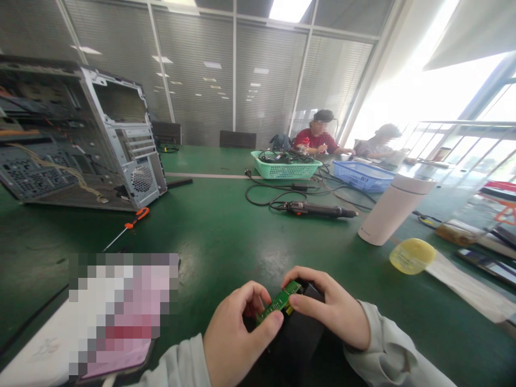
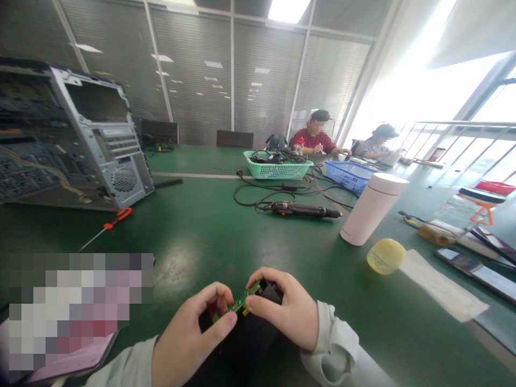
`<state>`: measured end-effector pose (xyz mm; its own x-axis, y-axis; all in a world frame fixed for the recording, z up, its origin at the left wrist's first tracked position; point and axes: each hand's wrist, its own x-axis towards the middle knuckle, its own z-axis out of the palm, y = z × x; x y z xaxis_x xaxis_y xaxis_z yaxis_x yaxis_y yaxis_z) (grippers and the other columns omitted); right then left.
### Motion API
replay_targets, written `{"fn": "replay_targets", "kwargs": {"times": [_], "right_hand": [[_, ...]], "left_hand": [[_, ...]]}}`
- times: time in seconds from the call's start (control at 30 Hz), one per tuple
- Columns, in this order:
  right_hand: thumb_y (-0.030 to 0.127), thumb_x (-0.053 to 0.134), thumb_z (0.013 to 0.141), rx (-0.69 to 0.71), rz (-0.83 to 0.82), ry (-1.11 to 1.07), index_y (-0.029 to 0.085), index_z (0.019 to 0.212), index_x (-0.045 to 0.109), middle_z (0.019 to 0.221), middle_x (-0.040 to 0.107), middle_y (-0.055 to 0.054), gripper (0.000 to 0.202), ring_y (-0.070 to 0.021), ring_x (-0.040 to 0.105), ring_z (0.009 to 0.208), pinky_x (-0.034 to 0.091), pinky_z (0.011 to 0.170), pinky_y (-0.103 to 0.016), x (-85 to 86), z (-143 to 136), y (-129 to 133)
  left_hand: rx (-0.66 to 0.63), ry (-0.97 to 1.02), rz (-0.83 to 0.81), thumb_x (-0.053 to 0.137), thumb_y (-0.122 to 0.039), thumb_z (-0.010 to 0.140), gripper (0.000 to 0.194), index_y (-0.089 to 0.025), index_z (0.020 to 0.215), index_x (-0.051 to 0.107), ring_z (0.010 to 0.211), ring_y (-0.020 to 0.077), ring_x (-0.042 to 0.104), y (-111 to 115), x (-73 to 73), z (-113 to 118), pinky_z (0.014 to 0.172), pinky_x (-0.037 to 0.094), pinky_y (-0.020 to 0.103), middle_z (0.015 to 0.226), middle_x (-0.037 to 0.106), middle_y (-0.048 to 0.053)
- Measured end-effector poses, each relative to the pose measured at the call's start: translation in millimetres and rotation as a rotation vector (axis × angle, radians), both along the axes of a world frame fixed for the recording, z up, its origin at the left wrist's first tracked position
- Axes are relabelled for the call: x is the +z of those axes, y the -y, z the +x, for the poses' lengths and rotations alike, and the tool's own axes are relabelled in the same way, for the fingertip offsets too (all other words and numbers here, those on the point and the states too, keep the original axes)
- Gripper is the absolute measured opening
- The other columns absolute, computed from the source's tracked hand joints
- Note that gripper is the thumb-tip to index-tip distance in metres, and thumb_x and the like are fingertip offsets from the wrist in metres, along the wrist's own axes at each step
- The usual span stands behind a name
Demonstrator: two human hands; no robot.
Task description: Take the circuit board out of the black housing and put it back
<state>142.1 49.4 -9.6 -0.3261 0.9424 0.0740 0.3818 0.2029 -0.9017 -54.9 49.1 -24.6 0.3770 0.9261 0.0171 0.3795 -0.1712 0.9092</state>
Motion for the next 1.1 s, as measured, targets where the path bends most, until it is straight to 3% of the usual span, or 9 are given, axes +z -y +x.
{"fn": "replay_targets", "kwargs": {"times": [0.23,0.3,0.43,0.53,0.67,0.77,0.83,0.97,1.1], "right_hand": [[0.04,0.06,0.081,0.024,-0.004,-0.014,0.015,0.089,0.063,0.084,0.058,-0.004,0.027,-0.0191,0.052,0.079,0.042,0.066,-0.024,4.2,-1.6,2.5],[0.041,0.061,0.081,0.031,-0.005,-0.02,0.015,0.089,0.063,0.084,0.057,-0.004,0.027,-0.0189,0.053,0.079,0.042,0.065,-0.024,2.7,-1.4,3.5],[0.046,0.063,0.083,0.002,0.01,-0.04,0.017,0.107,0.063,0.091,0.059,-0.005,0.038,-0.0197,0.054,0.081,0.044,0.069,-0.026,-9.3,0.4,3.9],[0.053,0.065,0.081,-0.023,0.007,-0.089,0.017,0.127,0.054,0.083,0.058,-0.003,0.059,-0.018,0.053,0.071,0.046,0.065,-0.026,-18.3,3.4,2.5],[0.053,0.067,0.08,-0.057,-0.095,-0.114,0.016,0.133,0.049,0.092,0.059,-0.005,0.067,-0.0169,0.055,0.071,0.049,0.06,-0.023,-14.8,6.2,1.6],[0.058,0.063,0.078,-0.153,-0.197,-0.065,0.016,0.13,0.051,0.082,0.055,-0.003,0.068,-0.0115,0.048,0.051,0.039,0.037,-0.017,-7.2,6.0,0.3],[0.062,0.061,0.073,-0.254,-0.209,-0.031,0.015,0.12,0.057,0.071,0.051,-0.001,0.067,-0.0094,0.043,0.044,0.035,0.032,-0.016,-3.9,6.1,-2.3],[0.062,0.068,0.066,-0.421,-0.185,-0.074,0.013,0.096,0.062,0.067,0.053,-0.002,0.058,-0.0111,0.048,0.043,0.041,0.033,-0.017,-1.1,11.5,-10.0],[0.058,0.077,0.068,-0.518,-0.193,-0.324,0.014,0.097,0.055,0.077,0.06,-0.005,0.057,-0.017,0.061,0.056,0.054,0.046,-0.02,-0.1,16.8,-14.2]], "left_hand": [[0.004,-0.083,0.08,0.056,-0.036,0.071,0.026,-0.022,0.093,0.059,0.064,0.0196,0.052,1.1,-2.8,1.6,0.063,0.037,0.03,0.065,0.049,-0.004],[-0.011,-0.109,0.15,0.053,-0.037,0.075,0.016,-0.022,0.078,0.06,0.065,0.0202,0.053,2.3,-6.4,2.6,0.062,0.036,0.03,0.064,0.051,-0.002],[-0.002,-0.116,0.211,0.048,-0.038,0.081,0.024,-0.023,0.063,0.053,0.065,0.0215,0.054,4.6,-11.5,3.4,0.06,0.034,0.031,0.063,0.054,0.0],[0.087,-0.048,0.179,0.045,-0.039,0.083,0.027,-0.025,0.065,0.058,0.069,0.0237,0.057,2.8,-11.7,1.9,0.065,0.038,0.033,0.067,0.062,0.002],[0.275,0.115,0.122,0.045,-0.044,0.082,0.031,-0.027,0.065,0.065,0.077,0.0267,0.061,-3.9,-15.4,-2.4,0.074,0.043,0.036,0.072,0.07,0.003],[0.36,0.244,0.055,0.05,-0.05,0.079,0.032,-0.026,0.068,0.069,0.078,0.0274,0.062,-9.0,-21.9,-6.1,0.075,0.045,0.036,0.071,0.07,0.004],[0.383,0.321,-0.041,0.05,-0.054,0.078,0.038,-0.023,0.071,0.071,0.074,0.0271,0.061,-11.7,-23.3,-7.4,0.073,0.046,0.036,0.066,0.068,0.003],[0.36,0.476,-0.259,0.042,-0.06,0.08,0.056,-0.015,0.076,0.074,0.06,0.0231,0.058,-14.5,-14.1,-6.1,0.067,0.045,0.036,0.055,0.064,0.002],[0.384,0.593,-0.29,0.045,-0.057,0.08,0.053,-0.014,0.076,0.075,0.066,0.0231,0.061,-15.3,-8.4,-4.9,0.074,0.046,0.036,0.058,0.068,0.003]]}}
